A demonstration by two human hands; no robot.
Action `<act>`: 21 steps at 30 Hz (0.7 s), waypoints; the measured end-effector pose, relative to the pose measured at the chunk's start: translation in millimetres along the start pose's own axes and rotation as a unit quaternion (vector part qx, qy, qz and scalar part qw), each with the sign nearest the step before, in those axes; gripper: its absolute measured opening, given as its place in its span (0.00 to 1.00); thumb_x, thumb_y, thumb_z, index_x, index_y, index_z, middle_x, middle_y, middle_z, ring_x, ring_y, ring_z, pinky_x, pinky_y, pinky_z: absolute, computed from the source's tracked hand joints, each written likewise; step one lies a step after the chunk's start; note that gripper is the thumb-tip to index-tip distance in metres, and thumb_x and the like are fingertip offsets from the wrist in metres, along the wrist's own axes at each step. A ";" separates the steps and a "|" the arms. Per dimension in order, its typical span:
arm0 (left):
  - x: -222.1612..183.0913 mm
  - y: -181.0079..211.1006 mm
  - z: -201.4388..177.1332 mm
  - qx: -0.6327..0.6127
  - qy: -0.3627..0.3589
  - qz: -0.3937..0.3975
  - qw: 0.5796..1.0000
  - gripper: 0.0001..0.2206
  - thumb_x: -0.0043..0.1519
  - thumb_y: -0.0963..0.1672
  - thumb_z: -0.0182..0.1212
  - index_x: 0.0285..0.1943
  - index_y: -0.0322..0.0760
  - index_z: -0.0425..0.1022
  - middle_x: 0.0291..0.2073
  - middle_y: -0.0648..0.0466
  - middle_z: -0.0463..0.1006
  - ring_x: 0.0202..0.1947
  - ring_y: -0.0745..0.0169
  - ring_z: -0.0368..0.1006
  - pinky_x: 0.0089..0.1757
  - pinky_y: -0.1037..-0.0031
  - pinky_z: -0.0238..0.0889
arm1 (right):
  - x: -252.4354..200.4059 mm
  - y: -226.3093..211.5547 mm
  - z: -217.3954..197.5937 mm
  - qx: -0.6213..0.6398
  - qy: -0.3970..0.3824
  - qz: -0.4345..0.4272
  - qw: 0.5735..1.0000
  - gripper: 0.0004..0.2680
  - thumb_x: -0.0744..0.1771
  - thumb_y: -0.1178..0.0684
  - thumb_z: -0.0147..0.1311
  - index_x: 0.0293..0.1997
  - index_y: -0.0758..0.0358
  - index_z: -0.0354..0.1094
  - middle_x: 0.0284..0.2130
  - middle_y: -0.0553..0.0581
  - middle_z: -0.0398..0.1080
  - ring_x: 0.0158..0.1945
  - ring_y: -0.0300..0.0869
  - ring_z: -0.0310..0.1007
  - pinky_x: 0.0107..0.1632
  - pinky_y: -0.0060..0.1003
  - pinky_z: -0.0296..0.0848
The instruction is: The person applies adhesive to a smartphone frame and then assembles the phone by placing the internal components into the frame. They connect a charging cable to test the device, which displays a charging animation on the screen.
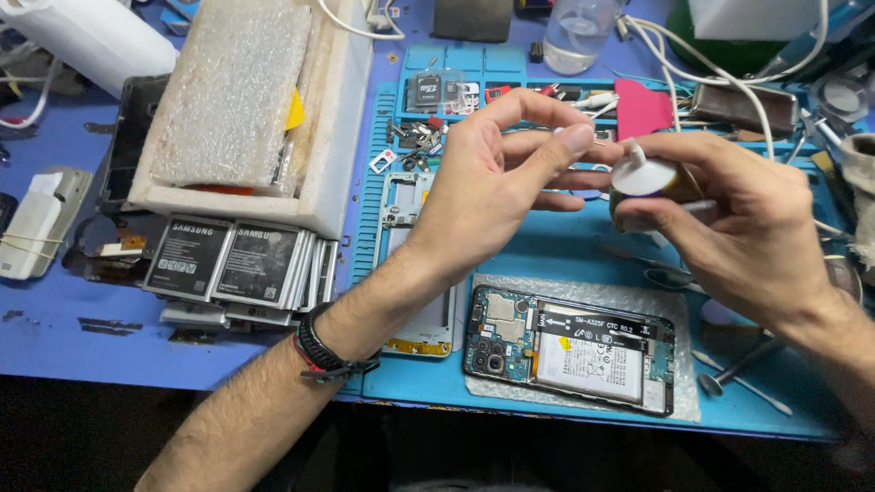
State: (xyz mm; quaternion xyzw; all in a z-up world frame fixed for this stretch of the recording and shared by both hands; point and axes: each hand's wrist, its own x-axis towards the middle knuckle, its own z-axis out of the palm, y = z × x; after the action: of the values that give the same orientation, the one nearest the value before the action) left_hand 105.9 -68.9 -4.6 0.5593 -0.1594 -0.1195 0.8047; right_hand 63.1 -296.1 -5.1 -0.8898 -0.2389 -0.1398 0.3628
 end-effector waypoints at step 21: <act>-3.2 -7.1 1.2 -0.001 -0.074 0.097 0.993 0.08 0.69 0.43 0.63 0.51 0.31 0.76 0.42 0.42 0.86 0.46 0.59 0.86 0.49 0.75 0.85 | -6.8 -17.0 -9.9 -0.072 -0.004 -0.071 0.995 0.17 0.68 0.68 0.70 0.65 0.77 0.73 0.57 0.73 0.78 0.57 0.54 0.80 0.64 0.43 0.79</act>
State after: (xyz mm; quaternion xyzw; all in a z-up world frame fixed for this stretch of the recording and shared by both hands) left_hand 102.5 -71.1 -11.2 0.5304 -0.2716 -0.0823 0.7988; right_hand 47.6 -294.8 8.8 -0.8948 -0.2925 -0.1783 0.2862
